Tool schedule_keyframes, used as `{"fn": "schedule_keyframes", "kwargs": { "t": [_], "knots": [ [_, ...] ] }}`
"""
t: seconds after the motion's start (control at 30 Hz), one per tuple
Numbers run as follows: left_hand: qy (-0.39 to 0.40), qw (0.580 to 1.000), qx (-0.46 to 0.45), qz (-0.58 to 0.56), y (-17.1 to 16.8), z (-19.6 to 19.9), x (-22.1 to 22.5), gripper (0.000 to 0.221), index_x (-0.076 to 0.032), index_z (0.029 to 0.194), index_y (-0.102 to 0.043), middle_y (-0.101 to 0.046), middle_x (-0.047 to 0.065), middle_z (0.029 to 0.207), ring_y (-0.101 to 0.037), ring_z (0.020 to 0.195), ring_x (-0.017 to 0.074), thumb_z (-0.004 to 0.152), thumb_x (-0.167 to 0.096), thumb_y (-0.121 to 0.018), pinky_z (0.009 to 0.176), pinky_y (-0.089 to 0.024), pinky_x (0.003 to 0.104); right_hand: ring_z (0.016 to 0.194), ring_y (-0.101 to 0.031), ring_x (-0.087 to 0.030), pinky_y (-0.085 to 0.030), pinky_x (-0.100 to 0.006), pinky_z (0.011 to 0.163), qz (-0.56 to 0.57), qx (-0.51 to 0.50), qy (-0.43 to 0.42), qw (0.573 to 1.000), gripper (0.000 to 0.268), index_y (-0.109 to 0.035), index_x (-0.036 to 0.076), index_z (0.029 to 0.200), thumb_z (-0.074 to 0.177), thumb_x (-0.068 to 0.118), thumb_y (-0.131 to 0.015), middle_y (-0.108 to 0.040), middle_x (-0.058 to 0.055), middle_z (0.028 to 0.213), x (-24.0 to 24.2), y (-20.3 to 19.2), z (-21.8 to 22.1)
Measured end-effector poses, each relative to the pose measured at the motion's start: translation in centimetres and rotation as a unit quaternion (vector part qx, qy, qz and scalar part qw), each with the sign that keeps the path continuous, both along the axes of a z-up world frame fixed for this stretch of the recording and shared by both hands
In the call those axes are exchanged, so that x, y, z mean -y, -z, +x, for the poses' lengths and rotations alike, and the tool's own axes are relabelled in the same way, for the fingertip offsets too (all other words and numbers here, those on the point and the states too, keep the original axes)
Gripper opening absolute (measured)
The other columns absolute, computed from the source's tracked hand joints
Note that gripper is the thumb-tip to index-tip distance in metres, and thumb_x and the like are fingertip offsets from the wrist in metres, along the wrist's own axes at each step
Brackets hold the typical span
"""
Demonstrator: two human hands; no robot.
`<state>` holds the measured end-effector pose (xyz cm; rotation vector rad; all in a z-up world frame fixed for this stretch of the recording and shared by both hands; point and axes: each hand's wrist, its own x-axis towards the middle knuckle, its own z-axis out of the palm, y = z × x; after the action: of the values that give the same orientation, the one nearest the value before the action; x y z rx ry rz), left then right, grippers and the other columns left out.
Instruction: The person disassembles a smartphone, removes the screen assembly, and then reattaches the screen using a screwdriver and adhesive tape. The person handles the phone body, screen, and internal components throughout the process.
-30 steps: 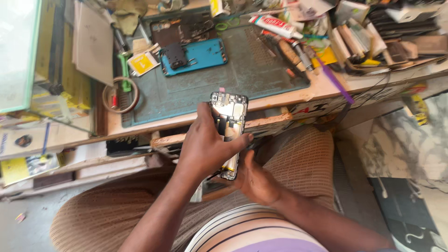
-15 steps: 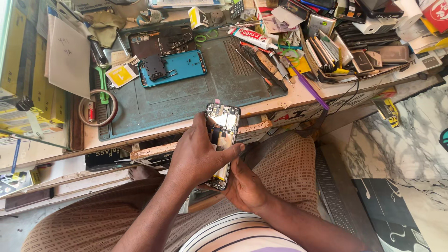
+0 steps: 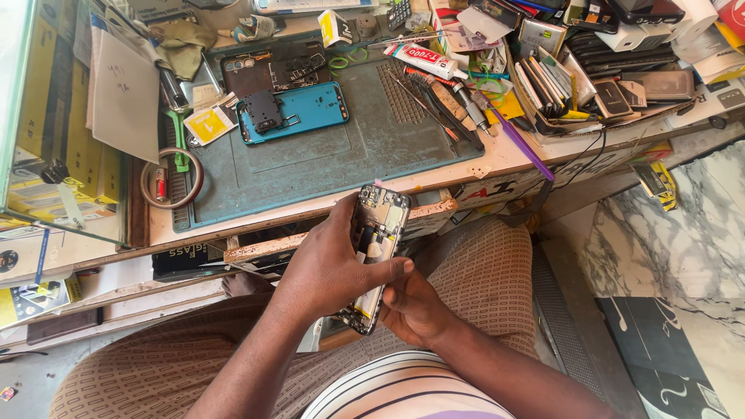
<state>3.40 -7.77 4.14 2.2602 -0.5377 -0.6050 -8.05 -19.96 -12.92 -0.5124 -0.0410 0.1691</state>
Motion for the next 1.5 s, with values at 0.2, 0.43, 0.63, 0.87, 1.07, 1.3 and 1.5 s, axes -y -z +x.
{"fn": "schedule_keyframes", "kwargs": {
  "t": [0.2, 0.43, 0.63, 0.87, 1.07, 1.3, 1.5],
  "knots": [
    [0.028, 0.999, -0.020, 0.020, -1.0, -0.3, -0.7, 0.117, -0.002, 0.149, -0.036, -0.073, 0.020, 0.112, -0.075, 0.104, 0.0294, 0.057, -0.049, -0.090, 0.090, -0.058, 0.040, 0.127, -0.063, -0.021, -0.054, -0.041, 0.108, -0.022, 0.027, -0.023, 0.999, 0.060, -0.053, 0.001, 0.137, 0.090, 0.022, -0.084, -0.067, -0.009, 0.127, 0.2, -0.1, 0.1],
    [0.040, 0.996, 0.012, 0.083, -1.2, -0.5, -1.2, 0.113, -0.005, 0.150, -0.036, -0.071, 0.021, 0.116, -0.071, 0.108, 0.0336, 0.061, -0.051, -0.088, 0.092, -0.056, 0.044, 0.117, -0.065, -0.010, -0.057, -0.032, 0.099, -0.127, 0.032, 0.009, 0.991, 0.064, -0.052, 0.010, 0.135, 0.083, 0.026, -0.086, -0.066, -0.001, 0.125, -0.2, 0.9, -0.5],
    [0.024, 0.996, -0.018, 0.079, -1.3, -1.7, -2.8, 0.106, -0.003, 0.139, -0.044, -0.073, 0.020, 0.110, -0.073, 0.104, 0.0321, 0.058, -0.054, -0.089, 0.091, -0.056, 0.043, 0.094, -0.073, -0.011, -0.063, -0.025, 0.084, -0.353, 0.201, -0.065, 0.912, 0.031, -0.068, 0.002, 0.122, 0.096, 0.014, -0.080, -0.073, -0.004, 0.106, 3.1, 0.3, -0.8],
    [0.054, 0.978, -0.173, 0.101, -0.6, -3.4, -4.4, 0.099, -0.004, 0.128, -0.055, -0.075, 0.015, 0.104, -0.075, 0.097, 0.0248, 0.054, -0.062, -0.087, 0.084, -0.060, 0.039, 0.112, -0.067, -0.013, -0.061, -0.028, 0.091, -0.412, 0.139, 0.082, 0.897, 0.042, -0.057, 0.007, 0.135, 0.094, 0.001, -0.066, -0.061, -0.002, 0.128, 4.6, -3.9, 2.0],
    [0.047, 0.970, -0.230, 0.055, 0.6, -4.1, -5.0, 0.110, -0.001, 0.133, -0.054, -0.073, 0.017, 0.111, -0.074, 0.103, 0.0261, 0.049, -0.063, -0.087, 0.085, -0.060, 0.038, 0.107, -0.071, -0.018, -0.059, -0.032, 0.093, -0.474, 0.259, 0.094, 0.836, 0.021, -0.072, 0.007, 0.114, 0.095, -0.001, -0.073, -0.073, -0.008, 0.111, 4.4, -5.4, 3.5],
    [0.038, 0.957, -0.286, -0.003, 2.0, -4.9, -5.7, 0.114, 0.001, 0.139, -0.049, -0.071, 0.019, 0.124, -0.074, 0.112, 0.0294, 0.052, -0.062, -0.087, 0.095, -0.059, 0.041, 0.102, -0.073, -0.018, -0.060, -0.032, 0.089, -0.455, 0.252, 0.086, 0.850, 0.013, -0.069, 0.008, 0.101, 0.094, -0.002, -0.074, -0.075, -0.007, 0.105, 4.6, -3.8, 3.3],
    [0.026, 0.960, -0.275, 0.035, 2.7, -5.5, -6.0, 0.127, 0.002, 0.150, -0.037, -0.059, 0.025, 0.138, -0.061, 0.132, 0.0305, 0.054, -0.063, -0.088, 0.107, -0.052, 0.043, 0.104, -0.073, -0.019, -0.060, -0.033, 0.090, -0.462, 0.267, 0.091, 0.841, 0.016, -0.068, 0.008, 0.104, 0.095, -0.004, -0.071, -0.075, -0.008, 0.108, 4.6, -4.4, 2.8]
  ]
}}
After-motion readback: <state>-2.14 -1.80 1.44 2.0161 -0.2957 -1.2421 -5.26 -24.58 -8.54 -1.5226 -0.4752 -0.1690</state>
